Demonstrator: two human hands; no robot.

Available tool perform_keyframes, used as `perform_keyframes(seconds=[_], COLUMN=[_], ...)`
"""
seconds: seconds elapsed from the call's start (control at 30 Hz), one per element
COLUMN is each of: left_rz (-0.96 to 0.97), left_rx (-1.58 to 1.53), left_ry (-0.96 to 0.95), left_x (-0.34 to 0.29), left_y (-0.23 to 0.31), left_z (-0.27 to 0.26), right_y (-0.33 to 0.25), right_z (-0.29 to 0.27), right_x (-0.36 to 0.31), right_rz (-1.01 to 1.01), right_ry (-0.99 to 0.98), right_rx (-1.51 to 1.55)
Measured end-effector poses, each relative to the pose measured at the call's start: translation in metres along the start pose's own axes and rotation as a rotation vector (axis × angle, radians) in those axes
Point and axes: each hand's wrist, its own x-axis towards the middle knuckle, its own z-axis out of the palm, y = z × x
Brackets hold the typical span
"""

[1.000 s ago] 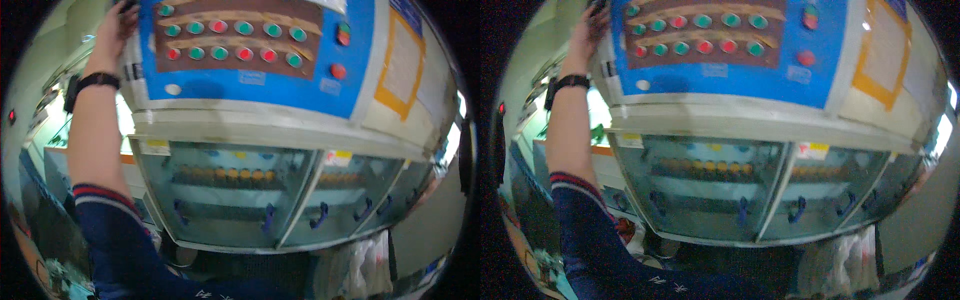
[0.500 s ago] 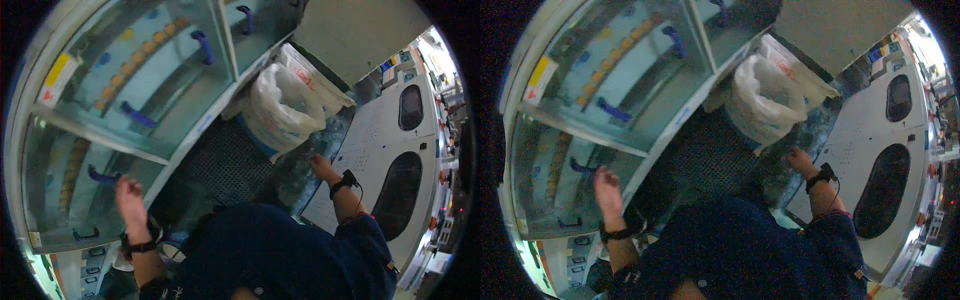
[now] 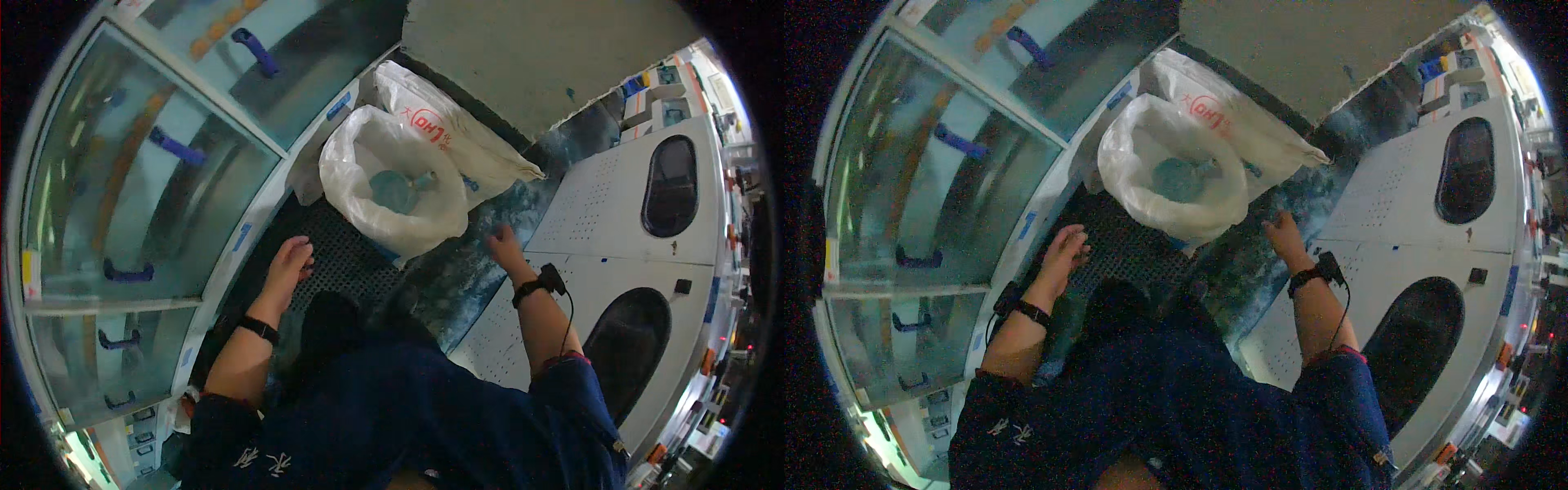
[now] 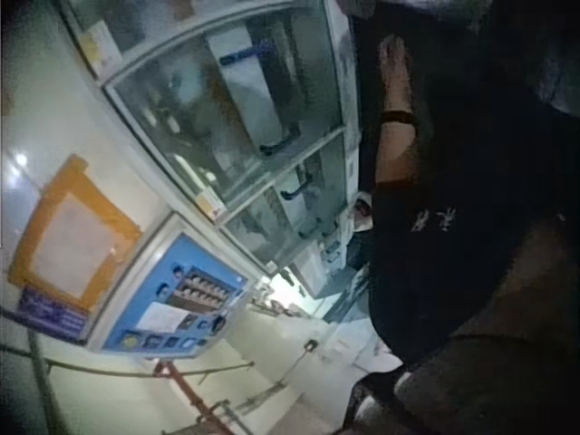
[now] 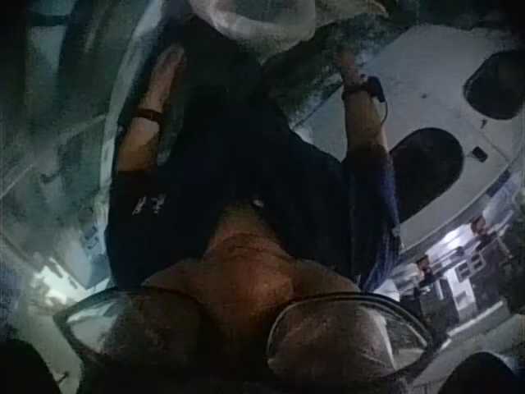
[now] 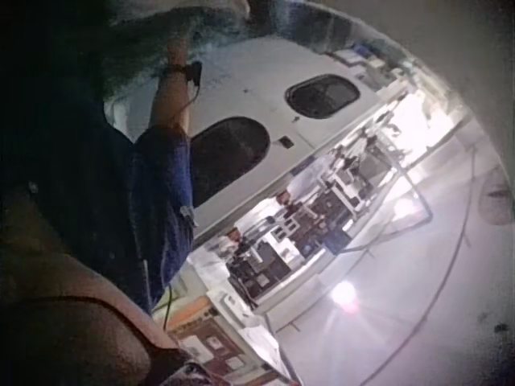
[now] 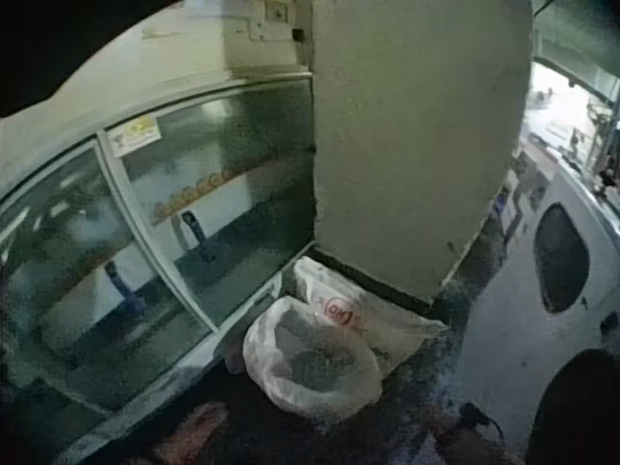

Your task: The recorder scoops white powder from a large sack into a bucket and uses a digital device to take measurements.

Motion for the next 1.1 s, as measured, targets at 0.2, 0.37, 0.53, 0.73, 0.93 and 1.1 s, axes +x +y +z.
perform_keyframes(seconds=[0.2, 0.37, 0.53, 0.73, 0.93, 1.1], left_rz=[-0.048, -0.196, 0.008, -0.193, -0.2, -0.039], left_rx=[-0.084, -0.055, -0.03, 0.136, -0.284, -0.353], left_ry=[-0.015, 0.075, 0.124, 0.396, 0.461, 0.452], left_x=[0.086, 0.133, 0.156, 0.144, 0.122, 0.105], left_y=[0.034, 0.039, 0.008, 0.002, 0.007, 0.013], left_z=[0.045, 0.074, 0.093, 0.114, 0.13, 0.143], right_y=[-0.112, -0.158, -0.118, -0.067, -0.17, -0.164], right_z=[0.019, 0.075, 0.155, 0.193, 0.153, 0.137], right_x=[0.048, 0.108, 0.192, 0.236, 0.249, 0.243], right_rz=[-0.362, -0.782, -1.098, -1.097, -0.721, -0.731], right_ry=[0.106, -0.119, -0.08, -0.149, -0.999, -0.812], right_rx=[-0.36, -0.505, -0.971, -1.739, -0.987, -0.716])
